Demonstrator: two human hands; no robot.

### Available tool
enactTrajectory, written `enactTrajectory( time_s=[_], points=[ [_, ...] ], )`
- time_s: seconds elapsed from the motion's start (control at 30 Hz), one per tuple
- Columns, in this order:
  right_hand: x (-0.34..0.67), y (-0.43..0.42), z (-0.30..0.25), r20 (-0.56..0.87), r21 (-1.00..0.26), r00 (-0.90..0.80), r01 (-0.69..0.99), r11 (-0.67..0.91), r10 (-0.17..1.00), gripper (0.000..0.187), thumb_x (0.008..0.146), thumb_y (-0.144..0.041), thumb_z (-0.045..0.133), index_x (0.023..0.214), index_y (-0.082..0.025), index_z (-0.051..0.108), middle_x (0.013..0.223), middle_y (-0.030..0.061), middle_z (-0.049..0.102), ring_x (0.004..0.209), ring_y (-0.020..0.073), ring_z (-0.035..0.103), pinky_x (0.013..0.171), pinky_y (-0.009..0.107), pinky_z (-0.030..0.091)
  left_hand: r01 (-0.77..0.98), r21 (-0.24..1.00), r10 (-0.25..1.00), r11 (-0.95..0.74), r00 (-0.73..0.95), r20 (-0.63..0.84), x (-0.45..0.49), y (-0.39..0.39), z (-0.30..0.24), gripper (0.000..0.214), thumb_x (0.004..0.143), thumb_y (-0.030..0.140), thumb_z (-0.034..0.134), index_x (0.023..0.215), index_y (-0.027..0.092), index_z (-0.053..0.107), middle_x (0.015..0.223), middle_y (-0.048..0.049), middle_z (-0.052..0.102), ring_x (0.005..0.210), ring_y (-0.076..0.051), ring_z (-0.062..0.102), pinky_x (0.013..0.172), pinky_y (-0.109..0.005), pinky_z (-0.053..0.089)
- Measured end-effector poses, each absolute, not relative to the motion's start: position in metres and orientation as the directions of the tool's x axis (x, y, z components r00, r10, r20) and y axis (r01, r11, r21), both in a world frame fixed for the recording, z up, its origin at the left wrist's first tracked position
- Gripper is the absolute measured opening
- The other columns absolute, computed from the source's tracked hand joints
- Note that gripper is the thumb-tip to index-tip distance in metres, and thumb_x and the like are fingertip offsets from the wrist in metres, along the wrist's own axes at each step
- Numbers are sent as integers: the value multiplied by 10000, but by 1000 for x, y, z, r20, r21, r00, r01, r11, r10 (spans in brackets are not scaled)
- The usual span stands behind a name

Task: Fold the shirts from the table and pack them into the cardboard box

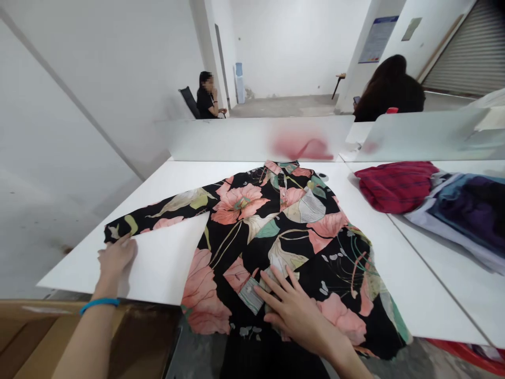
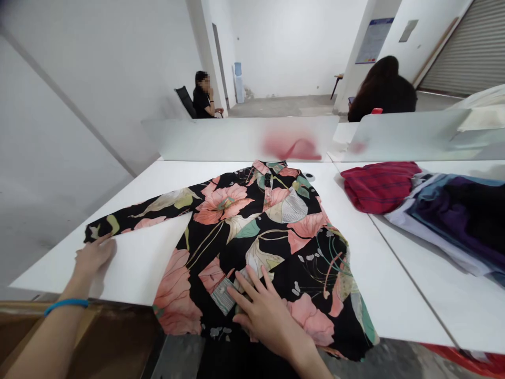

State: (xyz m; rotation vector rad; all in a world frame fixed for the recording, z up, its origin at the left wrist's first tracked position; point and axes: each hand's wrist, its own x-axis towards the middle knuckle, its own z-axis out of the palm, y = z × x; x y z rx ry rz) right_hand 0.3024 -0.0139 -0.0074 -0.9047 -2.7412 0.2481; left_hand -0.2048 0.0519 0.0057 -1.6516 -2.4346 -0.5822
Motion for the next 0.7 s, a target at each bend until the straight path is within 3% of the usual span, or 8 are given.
enactTrajectory(
  time_s=[0.13,0.23,0.3,0.4,0.47,0.53,0.6,0.7],
  points=[
    [306,-10,-9,127,-356,-772,551,755,623,561,918,-322,527,1447,-306,341,1514,43,330,1421,311,187,1116,637,155,849,301,784,434,-521,338,-182,57,7,414,852,268,412,1083,-19,601,1133,-263,603,1091,-459,553,841,-628,458],
    [308,-10,-5,114,-564,-734,508,652,670,504,941,-338,480,1433,-309,374,1510,31,339,1429,281,172,1140,609,87,842,365,746,396,-527,407,-149,65,28,436,906,289,371,1211,27,540,1318,-243,504,1191,-406,512,931,-561,459],
    [311,-9,-5,125,-759,-654,421,496,746,460,951,-361,452,1407,-309,422,1486,26,383,1416,254,230,1157,570,75,889,373,756,266,-432,491,-109,63,50,428,937,316,355,1293,120,490,1419,-156,436,1298,-330,428,1028,-478,420],
    [317,-3,-7,99,-991,-352,47,123,931,422,933,-433,463,1330,-304,521,1421,39,477,1354,239,368,1155,516,185,942,213,731,-260,48,681,-29,44,84,416,910,264,473,1323,218,456,1426,-60,452,1315,-270,421,1045,-432,424],
    [323,2,-6,-35,-928,-142,-363,-85,989,424,905,-518,470,1267,-319,566,1375,44,525,1296,253,447,1095,519,309,804,0,648,-595,481,590,19,25,97,441,886,183,499,1321,253,466,1488,-60,374,1368,-269,345,1070,-433,401],
    [328,7,-3,-177,-727,-97,-657,-197,979,449,868,-585,487,1227,-331,578,1307,53,580,1212,268,530,1011,524,401,641,-116,535,-759,715,449,49,10,100,412,874,139,498,1272,241,522,1490,-64,377,1385,-269,314,1093,-448,372],
    [332,8,2,-243,-595,-154,-756,-273,958,497,844,-612,502,1252,-332,547,1211,72,634,1113,270,599,935,511,452,604,-118,521,-788,757,395,61,6,92,366,883,132,476,1229,218,558,1453,-71,435,1361,-237,359,1104,-435,359],
    [332,7,6,-257,-644,-176,-701,-304,950,594,855,-589,494,1378,-319,410,1152,92,651,1024,256,637,844,454,499,722,17,662,-691,624,415,52,25,65,314,925,182,425,1200,208,575,1359,-62,540,1264,-180,477,1095,-399,372]
  ],
)
